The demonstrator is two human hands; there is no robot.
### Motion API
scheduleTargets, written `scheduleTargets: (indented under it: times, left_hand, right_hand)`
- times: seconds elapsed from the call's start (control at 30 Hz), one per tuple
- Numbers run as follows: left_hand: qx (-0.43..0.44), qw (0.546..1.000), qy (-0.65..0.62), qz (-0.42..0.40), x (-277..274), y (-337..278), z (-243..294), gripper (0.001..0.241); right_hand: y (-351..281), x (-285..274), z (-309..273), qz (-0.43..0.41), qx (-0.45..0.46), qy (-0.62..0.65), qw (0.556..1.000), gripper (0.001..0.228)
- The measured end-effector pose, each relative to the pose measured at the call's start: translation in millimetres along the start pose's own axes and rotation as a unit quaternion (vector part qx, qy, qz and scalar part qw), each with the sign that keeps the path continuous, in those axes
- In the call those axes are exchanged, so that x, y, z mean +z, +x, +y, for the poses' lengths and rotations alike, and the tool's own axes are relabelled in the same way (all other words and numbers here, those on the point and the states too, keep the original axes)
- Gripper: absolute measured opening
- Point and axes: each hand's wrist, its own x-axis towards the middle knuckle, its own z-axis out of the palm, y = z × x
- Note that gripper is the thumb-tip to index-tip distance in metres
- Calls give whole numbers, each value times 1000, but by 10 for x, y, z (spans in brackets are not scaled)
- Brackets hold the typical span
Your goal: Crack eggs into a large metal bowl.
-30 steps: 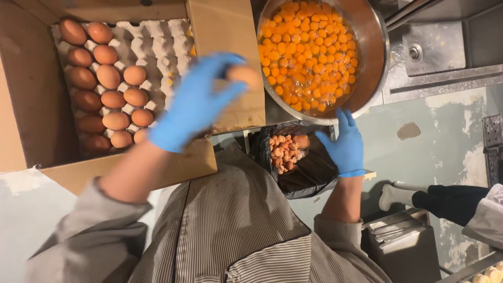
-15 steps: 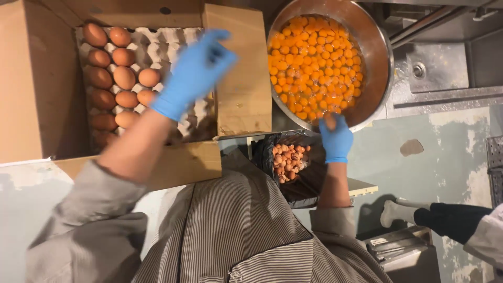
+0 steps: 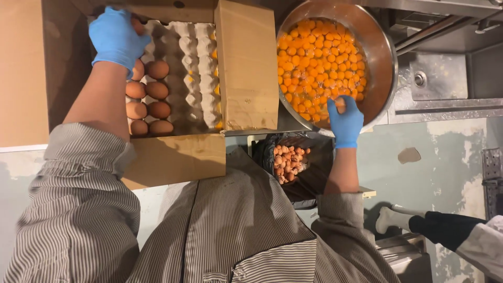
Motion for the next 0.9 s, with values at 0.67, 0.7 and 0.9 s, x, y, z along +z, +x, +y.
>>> scheduleTargets:
  times: [0.67, 0.7, 0.9]
  left_hand:
    - [202, 814, -544, -43, -1433, -1289, 2198, 38]
    - [224, 786, -571, -70, -1509, -1446, 2508, 38]
    - [249, 784, -524, -222, -1336, -1893, 3377, 52]
  right_hand:
    - [-959, -866, -260, -119, 28, -167, 978, 72]
    - [-878, -893, -523, -57, 8, -74, 996, 66]
    - [-690, -713, -1347, 66, -256, 165, 950, 60]
